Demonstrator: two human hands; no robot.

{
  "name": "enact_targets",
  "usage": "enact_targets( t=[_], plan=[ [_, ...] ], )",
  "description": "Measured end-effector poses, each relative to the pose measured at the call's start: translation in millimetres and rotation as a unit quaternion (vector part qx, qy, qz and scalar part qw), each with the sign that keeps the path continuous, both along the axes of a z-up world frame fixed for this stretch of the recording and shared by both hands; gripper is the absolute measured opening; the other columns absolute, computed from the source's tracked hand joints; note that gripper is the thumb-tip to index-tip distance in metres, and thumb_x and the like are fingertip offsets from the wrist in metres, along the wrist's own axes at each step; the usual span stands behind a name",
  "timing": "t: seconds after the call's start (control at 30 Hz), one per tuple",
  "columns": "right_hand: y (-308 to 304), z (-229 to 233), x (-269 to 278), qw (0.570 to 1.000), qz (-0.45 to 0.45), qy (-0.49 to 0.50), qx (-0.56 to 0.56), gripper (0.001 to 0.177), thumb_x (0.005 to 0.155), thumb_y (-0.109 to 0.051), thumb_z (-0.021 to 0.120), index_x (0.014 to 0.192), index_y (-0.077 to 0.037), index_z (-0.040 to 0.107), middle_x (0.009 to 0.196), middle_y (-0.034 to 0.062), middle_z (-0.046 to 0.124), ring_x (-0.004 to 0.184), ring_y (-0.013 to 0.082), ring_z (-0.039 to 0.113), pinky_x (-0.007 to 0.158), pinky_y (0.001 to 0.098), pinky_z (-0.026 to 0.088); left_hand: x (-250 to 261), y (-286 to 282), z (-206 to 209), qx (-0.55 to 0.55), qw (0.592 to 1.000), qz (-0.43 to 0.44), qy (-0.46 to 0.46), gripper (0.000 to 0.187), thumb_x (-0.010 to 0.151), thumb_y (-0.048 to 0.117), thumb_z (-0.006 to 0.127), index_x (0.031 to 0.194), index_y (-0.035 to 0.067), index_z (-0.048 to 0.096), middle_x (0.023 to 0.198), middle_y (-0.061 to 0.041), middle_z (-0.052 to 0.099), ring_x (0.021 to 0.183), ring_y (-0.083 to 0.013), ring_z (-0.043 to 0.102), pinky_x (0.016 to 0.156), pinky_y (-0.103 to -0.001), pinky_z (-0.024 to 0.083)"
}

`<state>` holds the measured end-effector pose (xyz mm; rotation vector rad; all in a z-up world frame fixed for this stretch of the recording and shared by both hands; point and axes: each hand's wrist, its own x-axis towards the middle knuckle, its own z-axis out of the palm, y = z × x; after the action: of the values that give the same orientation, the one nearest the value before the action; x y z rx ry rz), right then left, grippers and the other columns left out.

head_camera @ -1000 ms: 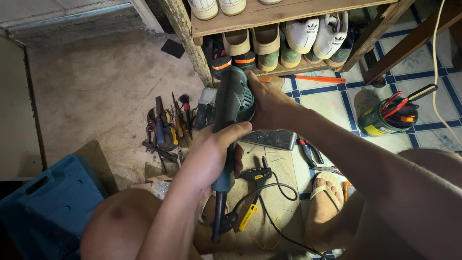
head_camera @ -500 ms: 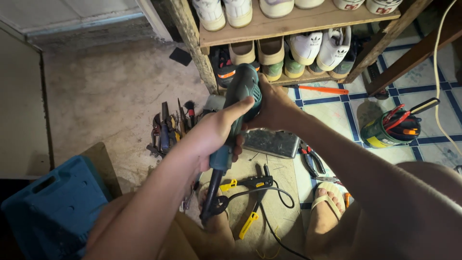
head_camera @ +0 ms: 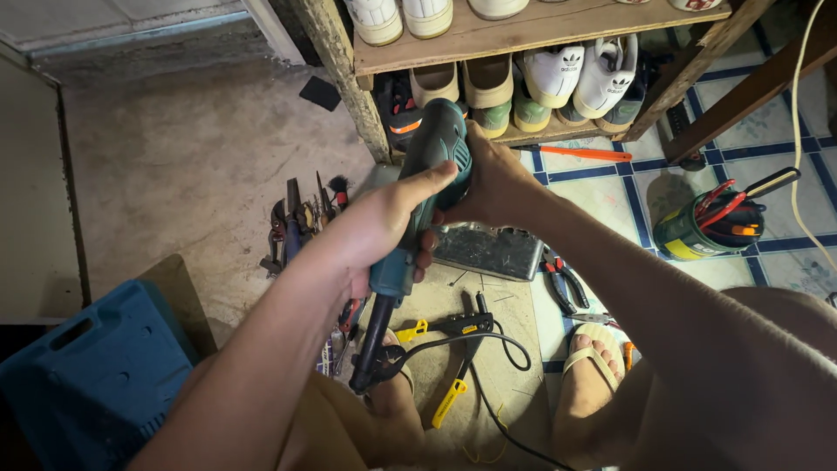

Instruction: Repairing a metal box using a power drill and pliers.

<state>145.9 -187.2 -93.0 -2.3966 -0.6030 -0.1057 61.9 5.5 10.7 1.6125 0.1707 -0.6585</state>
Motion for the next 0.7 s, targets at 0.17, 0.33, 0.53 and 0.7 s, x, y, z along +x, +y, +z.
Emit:
enact_targets(
  t=[0.17, 0.33, 0.53, 0.7],
  plan=[
    [3, 7, -3, 1.000, 0.000, 0.008, 0.001, 0.132, 0.045, -0.044, 0.104, 0.143, 0.008, 0.032, 0.124, 0.0281, 0.063, 0.118, 0.0428, 0.063, 0.095, 0.0449, 0.052, 2, 3, 2, -0.001, 1.000, 0.005, 0.025, 0.054, 0.080, 0.062, 0.067, 0.083, 0.010, 0.058, 0.061, -0.003, 0.054, 0.044, -0.0156, 0.053, 0.042, -0.034, 0.047],
    [4, 8, -2, 0.999, -0.006, 0.029, -0.019, 0.127, 0.046, -0.046, 0.103, 0.140, 0.006, 0.034, 0.122, 0.0268, 0.064, 0.116, 0.0415, 0.065, 0.093, 0.0447, 0.055, 4, 4, -3, 0.007, 0.999, -0.004, 0.032, 0.058, 0.080, 0.065, 0.067, 0.082, 0.007, 0.059, 0.061, -0.003, 0.054, 0.043, -0.0150, 0.053, 0.042, -0.034, 0.047],
    [5, 7, -2, 0.998, -0.027, 0.042, -0.034, 0.132, 0.045, -0.046, 0.103, 0.143, 0.005, 0.031, 0.124, 0.0252, 0.063, 0.117, 0.0408, 0.063, 0.095, 0.0452, 0.053, 6, 4, -5, 0.002, 0.999, -0.008, 0.034, 0.058, 0.078, 0.065, 0.067, 0.083, 0.008, 0.059, 0.064, -0.003, 0.055, 0.047, -0.0153, 0.055, 0.043, -0.033, 0.048],
    [5, 12, -6, 0.994, -0.057, 0.082, -0.048, 0.146, 0.044, -0.049, 0.102, 0.151, 0.005, 0.019, 0.128, 0.0239, 0.062, 0.120, 0.0389, 0.063, 0.099, 0.0435, 0.052, 9, 3, -5, 0.012, 0.999, -0.022, 0.026, 0.061, 0.080, 0.065, 0.065, 0.087, 0.005, 0.057, 0.065, -0.005, 0.055, 0.047, -0.0164, 0.057, 0.042, -0.036, 0.050]
  ],
)
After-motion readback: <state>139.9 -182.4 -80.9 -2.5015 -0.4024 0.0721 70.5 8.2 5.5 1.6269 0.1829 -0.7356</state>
